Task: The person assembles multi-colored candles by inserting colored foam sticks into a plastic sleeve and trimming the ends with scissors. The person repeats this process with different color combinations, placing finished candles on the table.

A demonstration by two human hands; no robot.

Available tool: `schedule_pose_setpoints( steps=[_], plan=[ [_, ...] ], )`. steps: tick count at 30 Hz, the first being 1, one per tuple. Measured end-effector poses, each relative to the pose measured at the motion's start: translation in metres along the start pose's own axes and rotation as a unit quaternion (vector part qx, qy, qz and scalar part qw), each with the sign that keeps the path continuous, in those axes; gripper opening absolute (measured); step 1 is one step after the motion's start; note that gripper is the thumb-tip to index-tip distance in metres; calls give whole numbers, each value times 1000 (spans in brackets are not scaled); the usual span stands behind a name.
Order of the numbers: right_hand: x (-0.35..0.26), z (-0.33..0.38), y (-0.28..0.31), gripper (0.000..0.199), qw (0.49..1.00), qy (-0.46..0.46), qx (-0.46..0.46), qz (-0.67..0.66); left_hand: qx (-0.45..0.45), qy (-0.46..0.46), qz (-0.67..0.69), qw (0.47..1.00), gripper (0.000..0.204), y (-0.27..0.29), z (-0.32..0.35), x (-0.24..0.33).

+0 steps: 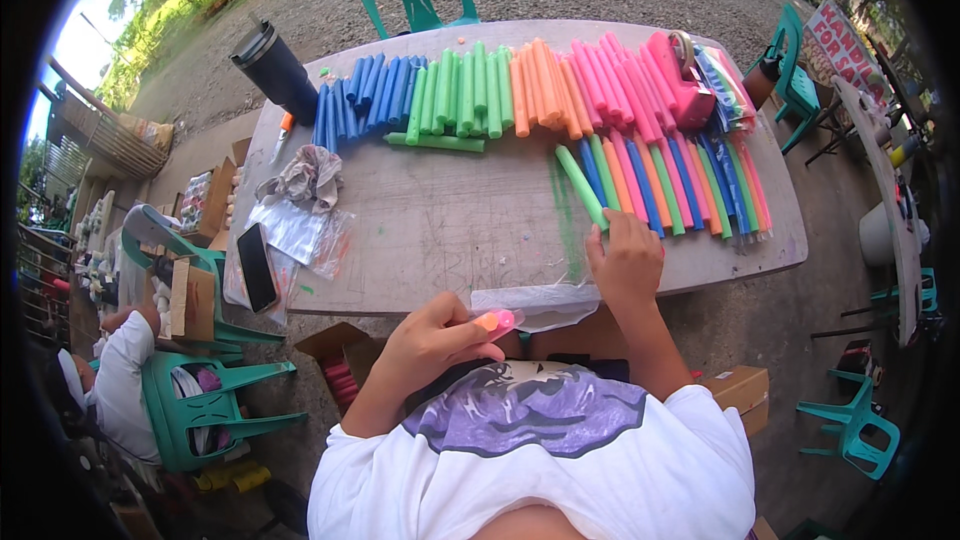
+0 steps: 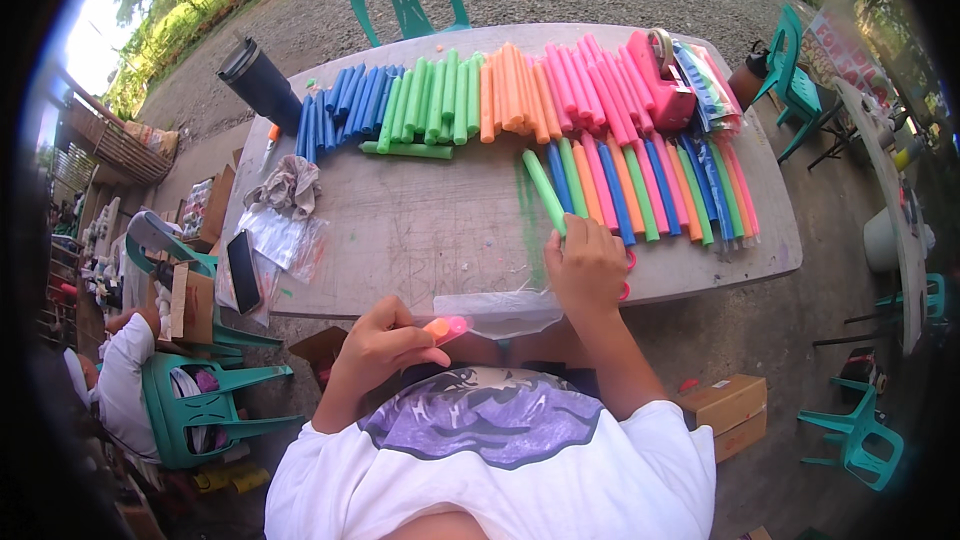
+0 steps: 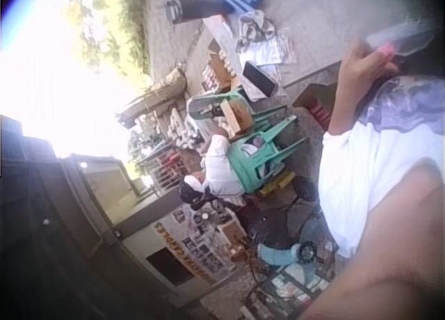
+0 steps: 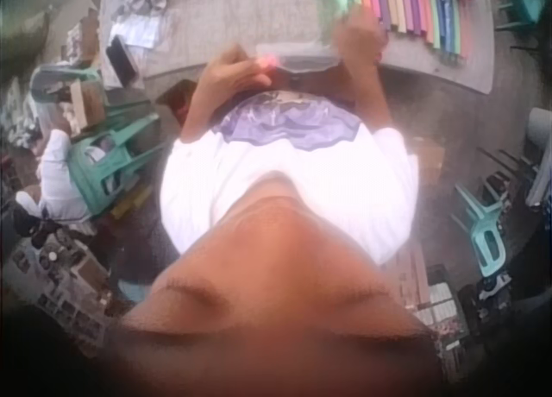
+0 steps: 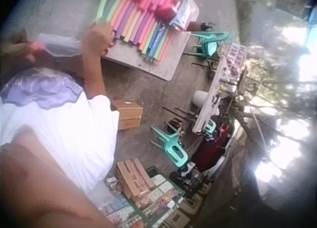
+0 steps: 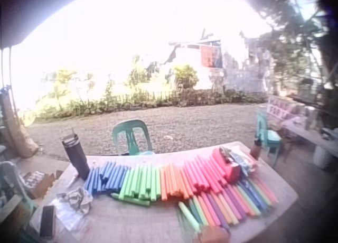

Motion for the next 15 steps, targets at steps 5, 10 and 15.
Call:
schedule_pose_setpoints(
  steps=[5, 10, 15],
  plan=[
    [4, -13, 45, 19, 954, 61, 213, -202, -8, 8, 26, 1000, 31, -2, 2, -9],
    [-21, 0, 60, 28, 802, 24, 237, -547, -25, 272, 277, 921, 30, -9, 4, -13],
    [-47, 16, 41, 30, 840, 48, 182, -509, -29, 25, 66, 997, 28, -7, 1, -3]
  ],
)
Point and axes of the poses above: each hand's wrist, its own z-axis away from the middle knuckle, its own y-axis out of the back of the hand, x = y × z, the point moved 3 cm from there along -z, towards the middle knuckle, and after that the axes turned 3 degrees about y, right-handed, at the moved point
